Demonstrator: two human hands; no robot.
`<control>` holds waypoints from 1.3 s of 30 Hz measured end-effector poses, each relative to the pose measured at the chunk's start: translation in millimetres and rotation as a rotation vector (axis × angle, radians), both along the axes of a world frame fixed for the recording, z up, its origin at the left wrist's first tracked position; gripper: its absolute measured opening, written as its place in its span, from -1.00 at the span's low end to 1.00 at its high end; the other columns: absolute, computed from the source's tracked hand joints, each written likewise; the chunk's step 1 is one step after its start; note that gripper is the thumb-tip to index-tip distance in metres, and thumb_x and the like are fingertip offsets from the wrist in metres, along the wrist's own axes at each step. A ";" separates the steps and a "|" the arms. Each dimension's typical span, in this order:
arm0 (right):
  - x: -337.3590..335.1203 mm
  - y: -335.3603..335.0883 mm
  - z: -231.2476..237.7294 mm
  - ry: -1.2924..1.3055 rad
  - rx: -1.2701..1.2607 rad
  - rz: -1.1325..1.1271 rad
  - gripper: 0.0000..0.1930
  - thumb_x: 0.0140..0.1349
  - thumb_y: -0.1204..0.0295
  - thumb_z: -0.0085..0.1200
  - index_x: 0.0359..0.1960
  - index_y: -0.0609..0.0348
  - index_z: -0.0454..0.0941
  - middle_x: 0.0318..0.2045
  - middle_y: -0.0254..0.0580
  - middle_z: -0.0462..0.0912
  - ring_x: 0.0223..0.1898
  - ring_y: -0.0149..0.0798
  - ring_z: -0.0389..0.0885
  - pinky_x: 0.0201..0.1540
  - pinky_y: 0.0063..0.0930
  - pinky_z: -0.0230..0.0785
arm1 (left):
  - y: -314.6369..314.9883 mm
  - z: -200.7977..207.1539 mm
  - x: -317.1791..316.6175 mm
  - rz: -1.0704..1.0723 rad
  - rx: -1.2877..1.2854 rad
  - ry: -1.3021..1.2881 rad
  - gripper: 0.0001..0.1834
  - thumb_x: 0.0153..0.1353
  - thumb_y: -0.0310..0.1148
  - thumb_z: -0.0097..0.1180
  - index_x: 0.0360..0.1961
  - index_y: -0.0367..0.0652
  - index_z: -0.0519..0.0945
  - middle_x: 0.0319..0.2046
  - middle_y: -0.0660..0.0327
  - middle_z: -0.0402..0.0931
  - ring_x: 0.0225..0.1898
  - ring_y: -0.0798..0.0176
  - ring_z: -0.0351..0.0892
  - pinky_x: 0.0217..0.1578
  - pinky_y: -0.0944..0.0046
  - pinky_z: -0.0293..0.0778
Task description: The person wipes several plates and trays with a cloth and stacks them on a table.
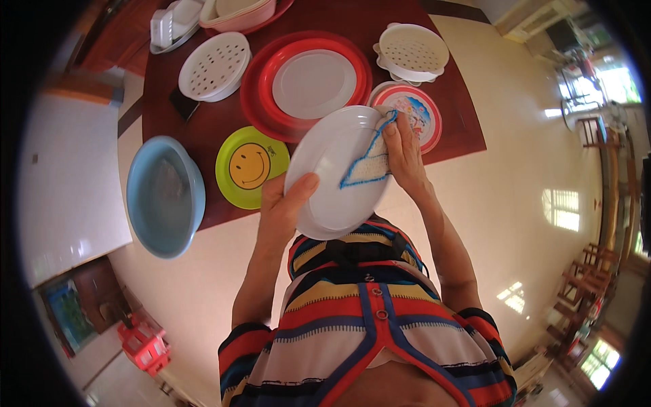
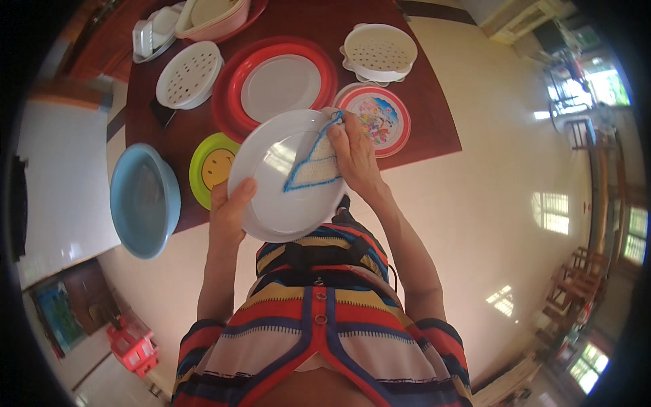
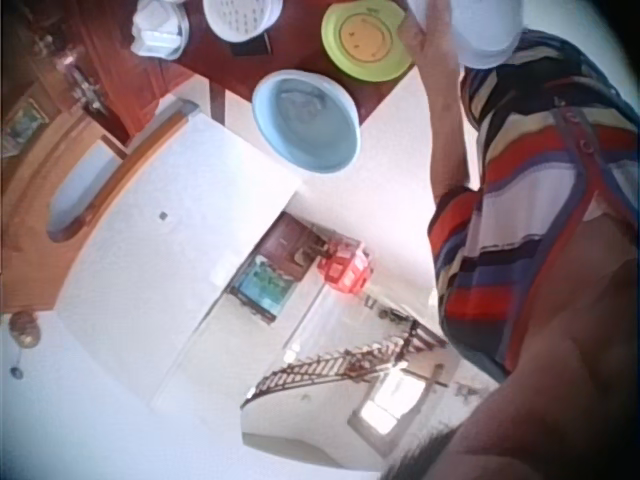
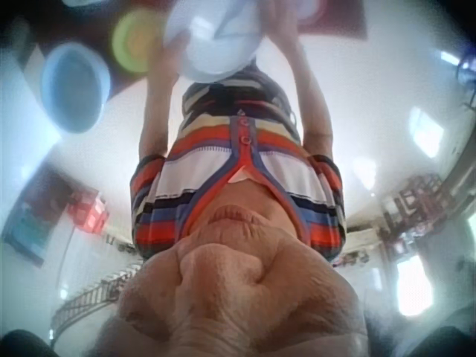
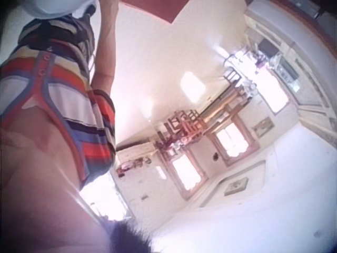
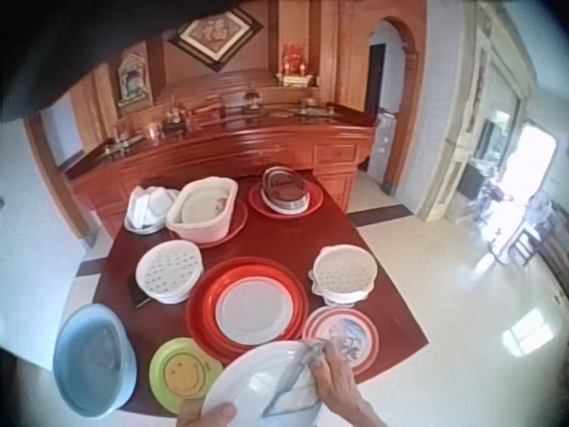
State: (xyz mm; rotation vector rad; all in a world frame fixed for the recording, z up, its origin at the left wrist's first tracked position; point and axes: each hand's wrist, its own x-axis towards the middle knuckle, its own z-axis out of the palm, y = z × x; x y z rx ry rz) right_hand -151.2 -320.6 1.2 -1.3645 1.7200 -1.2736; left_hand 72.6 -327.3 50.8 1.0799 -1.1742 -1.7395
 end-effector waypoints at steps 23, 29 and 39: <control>2.0 -21.5 -80.7 -1.252 -0.008 0.549 -0.54 0.28 0.05 -0.30 0.07 0.09 0.24 0.02 -0.10 0.40 -0.01 -0.11 0.36 -0.26 -0.24 0.36 | 22.5 -90.5 91.4 0.020 -1.012 -1.477 -0.66 0.05 -0.53 0.06 -0.09 -0.07 0.55 -0.02 0.16 0.49 0.07 0.06 0.41 0.11 -0.08 0.18; 15.9 -25.3 -73.8 -1.960 0.138 0.510 -0.42 0.27 -0.04 -0.38 0.18 0.08 0.20 0.16 -0.02 0.32 0.01 -0.02 0.35 -0.30 -0.10 0.37 | 6.9 -121.4 103.5 0.008 -1.047 -1.511 -0.64 -0.01 -0.54 0.07 -0.12 -0.06 0.56 -0.04 0.17 0.49 0.06 0.06 0.41 0.11 -0.19 0.13; 16.7 -19.7 -76.8 -1.478 0.043 0.462 -0.46 0.23 0.18 -0.15 0.19 0.18 0.16 0.10 -0.08 0.36 0.01 -0.16 0.36 -0.17 -0.23 0.41 | -6.1 -163.2 96.4 -0.083 -1.092 -1.483 -0.56 0.01 -0.33 0.18 -0.02 -0.08 0.49 0.09 0.12 0.35 0.13 0.03 0.33 0.09 -0.32 0.05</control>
